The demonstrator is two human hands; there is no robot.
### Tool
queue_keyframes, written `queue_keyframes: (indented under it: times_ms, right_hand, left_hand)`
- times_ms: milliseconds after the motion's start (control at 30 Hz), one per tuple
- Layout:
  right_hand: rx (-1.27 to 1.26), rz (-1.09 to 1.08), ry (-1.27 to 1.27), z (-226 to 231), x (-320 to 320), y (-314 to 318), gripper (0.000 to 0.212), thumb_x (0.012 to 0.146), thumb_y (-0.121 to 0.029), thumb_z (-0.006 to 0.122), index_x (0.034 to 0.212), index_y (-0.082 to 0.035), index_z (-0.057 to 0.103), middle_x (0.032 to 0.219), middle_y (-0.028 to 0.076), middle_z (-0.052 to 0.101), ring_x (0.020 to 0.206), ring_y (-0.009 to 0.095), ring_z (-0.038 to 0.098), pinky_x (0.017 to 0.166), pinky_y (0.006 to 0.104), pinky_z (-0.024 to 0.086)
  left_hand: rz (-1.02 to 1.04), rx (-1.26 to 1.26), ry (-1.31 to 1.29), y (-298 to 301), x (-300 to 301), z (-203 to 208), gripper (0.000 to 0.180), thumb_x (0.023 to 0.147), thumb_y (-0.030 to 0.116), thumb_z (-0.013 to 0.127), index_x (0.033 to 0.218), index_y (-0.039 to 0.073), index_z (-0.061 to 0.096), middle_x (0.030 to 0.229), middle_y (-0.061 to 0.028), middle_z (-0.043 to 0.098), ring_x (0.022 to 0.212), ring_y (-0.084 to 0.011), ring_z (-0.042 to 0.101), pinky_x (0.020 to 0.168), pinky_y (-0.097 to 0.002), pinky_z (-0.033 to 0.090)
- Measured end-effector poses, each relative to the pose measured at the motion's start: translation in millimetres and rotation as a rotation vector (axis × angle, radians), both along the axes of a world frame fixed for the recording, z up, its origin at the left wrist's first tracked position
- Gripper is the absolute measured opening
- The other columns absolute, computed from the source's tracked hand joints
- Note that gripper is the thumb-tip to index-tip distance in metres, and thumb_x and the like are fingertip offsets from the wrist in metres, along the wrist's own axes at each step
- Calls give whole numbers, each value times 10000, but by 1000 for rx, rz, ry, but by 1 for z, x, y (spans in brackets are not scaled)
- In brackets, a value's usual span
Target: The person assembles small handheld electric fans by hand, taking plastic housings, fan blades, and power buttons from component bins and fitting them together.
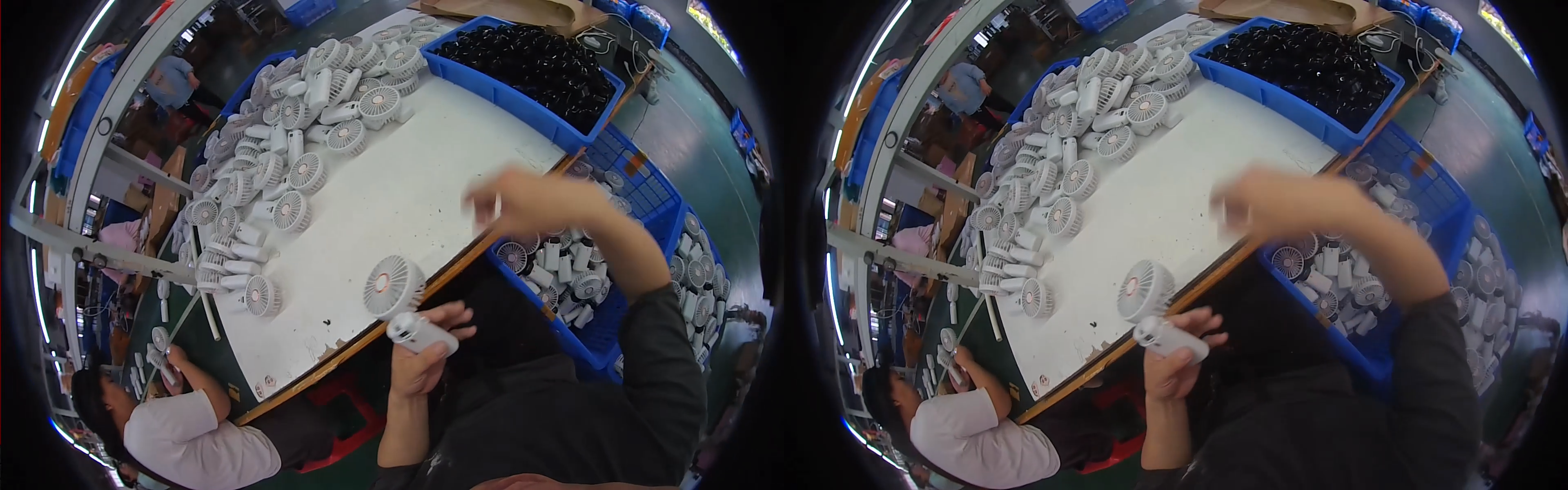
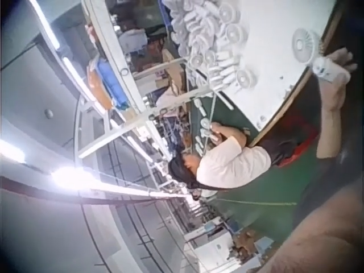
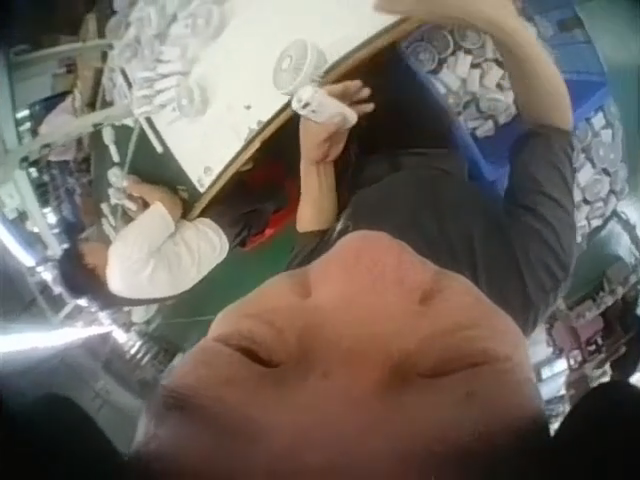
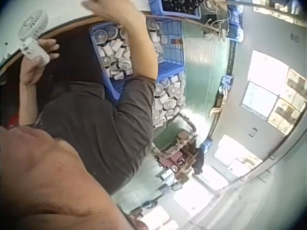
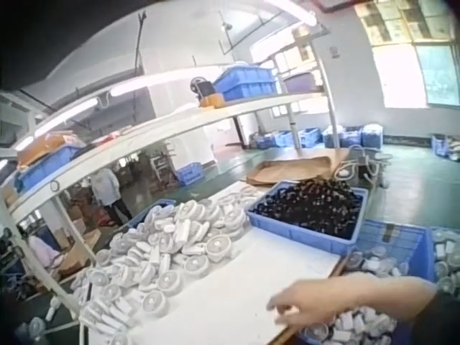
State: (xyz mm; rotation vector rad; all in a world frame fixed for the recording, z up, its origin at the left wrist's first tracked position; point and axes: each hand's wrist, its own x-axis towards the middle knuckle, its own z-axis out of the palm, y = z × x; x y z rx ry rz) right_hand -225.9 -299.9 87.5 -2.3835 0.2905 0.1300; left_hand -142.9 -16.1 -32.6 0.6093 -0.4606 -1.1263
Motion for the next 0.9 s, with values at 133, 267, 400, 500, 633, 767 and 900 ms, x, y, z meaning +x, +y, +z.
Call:
queue_keyframes:
  times_ms: [133,267,400,500,633,767,900]
  right_hand:
    - [-535,-440,-492,-34,6,-163,182,839,-49,608,999,27,653,896,196,680,839,295,672,771,366,530]
    - [-608,-476,-232,-73,3,-255,229,760,1,599,972,38,678,955,232,686,916,348,677,821,395,536]
    - [-448,-481,-43,-76,16,-267,275,749,11,633,1015,17,708,1032,228,685,993,343,664,865,391,528]
    - [-498,-462,10,-88,26,-282,278,752,-1,653,1023,16,710,1044,223,682,1001,337,661,865,382,527]
    - [-524,-487,94,-84,38,-279,256,753,-1,655,1003,18,711,1041,222,676,990,337,659,860,370,526]
    - [-541,-487,54,-86,33,-282,208,751,-24,671,948,34,706,975,220,672,926,340,655,825,372,533]
    - [-514,-507,20,-90,32,-286,239,745,-7,663,975,40,709,1021,222,679,952,338,654,856,367,523]
  left_hand:
    - [-8,-136,-28,0,5,0,339,837,-31,663,1160,17,571,1139,-235,600,1064,-328,630,902,-502,551]
    - [-54,-146,-38,-3,6,2,311,852,-57,645,1144,29,580,1158,-204,585,1050,-299,628,894,-470,559]
    - [-12,-13,-111,2,5,3,306,865,-38,661,1158,17,589,1153,-174,610,1050,-241,638,861,-400,579]
    - [18,34,-113,8,10,-2,302,867,-38,658,1156,16,588,1151,-175,614,1042,-241,642,848,-397,585]
    - [66,58,-107,10,13,-3,293,869,-33,661,1148,12,586,1130,-168,626,1026,-239,648,831,-395,590]
    - [110,125,-91,14,17,-4,292,872,-22,661,1150,14,579,1076,-149,647,1001,-231,656,808,-387,595]
    - [153,202,-39,13,18,-6,299,841,-38,665,1124,11,583,1015,-161,653,952,-272,665,753,-424,602]
